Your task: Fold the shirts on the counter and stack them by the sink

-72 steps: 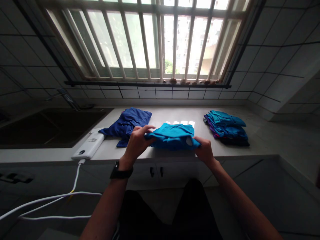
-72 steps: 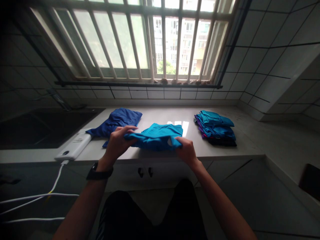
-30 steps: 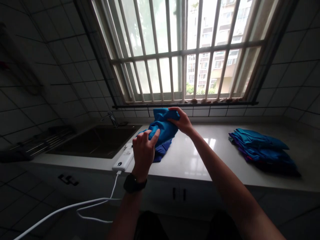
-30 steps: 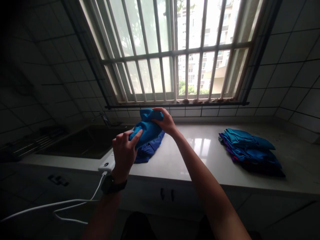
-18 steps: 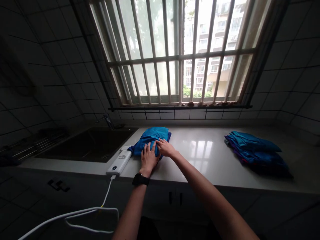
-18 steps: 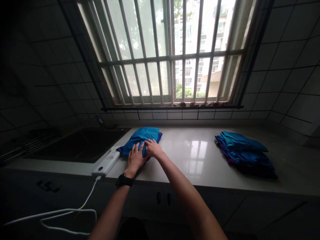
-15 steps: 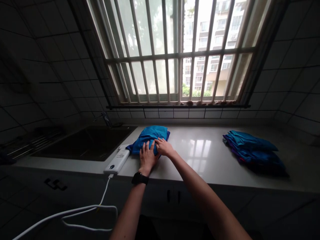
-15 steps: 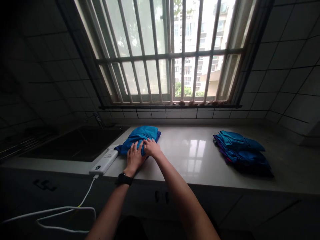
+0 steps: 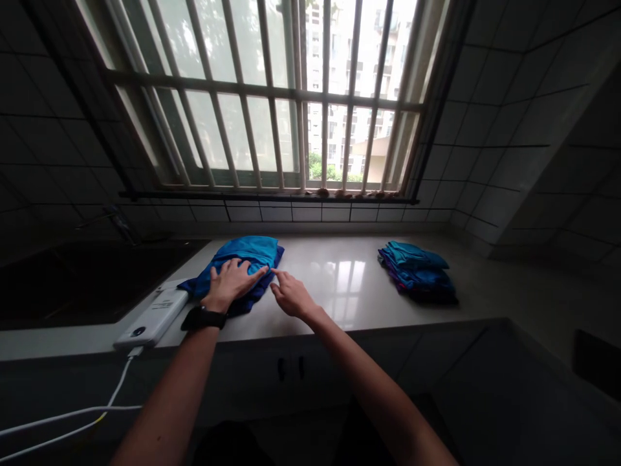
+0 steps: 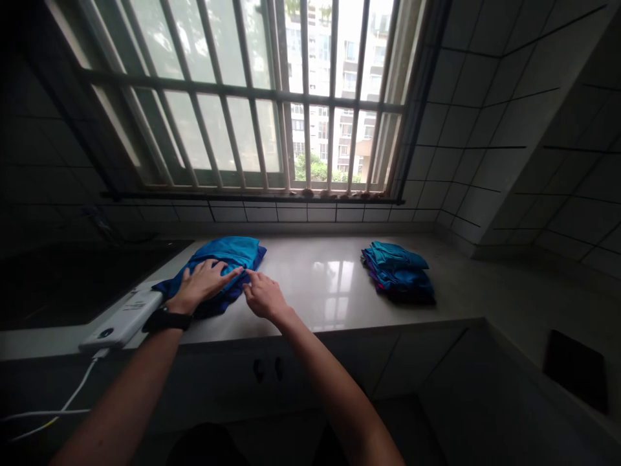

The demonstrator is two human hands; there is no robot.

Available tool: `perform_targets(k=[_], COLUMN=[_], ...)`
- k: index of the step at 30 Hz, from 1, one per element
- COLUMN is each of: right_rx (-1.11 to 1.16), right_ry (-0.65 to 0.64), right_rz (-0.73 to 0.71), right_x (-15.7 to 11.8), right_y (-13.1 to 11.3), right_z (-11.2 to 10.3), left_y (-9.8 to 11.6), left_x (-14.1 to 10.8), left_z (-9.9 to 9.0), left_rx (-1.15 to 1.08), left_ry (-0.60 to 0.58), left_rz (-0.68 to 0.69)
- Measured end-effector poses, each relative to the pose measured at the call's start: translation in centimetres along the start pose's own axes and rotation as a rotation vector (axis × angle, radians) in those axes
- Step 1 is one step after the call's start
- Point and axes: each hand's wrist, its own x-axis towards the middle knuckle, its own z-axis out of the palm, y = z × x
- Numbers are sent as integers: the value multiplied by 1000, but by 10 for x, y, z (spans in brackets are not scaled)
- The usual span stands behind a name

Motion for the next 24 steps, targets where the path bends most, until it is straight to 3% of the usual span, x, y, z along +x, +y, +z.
perform_targets(k=[4,7,10,18,21,24], right_rx=[-29,-41,-39,42,-7,-43], right_ry=[111,174,218,270,262,244], right_rz=[41,-6,-44,25,52,46], right_x=[-52,-84,-101,-98,-95,-95], right_y=[21,33,41,44,42,40], right_z=[-15,-15,-10,-4,-3,-3], left_y=[21,31,33,26,40,61], left_x=[26,42,52,63,47,17], left_z=[-14,-3,13,17,22,34], left_rx=[0,32,79,89,141,136], left_ry=[13,-119,-157,-171,-95,87], left_rz=[78,73,84,72,50,208])
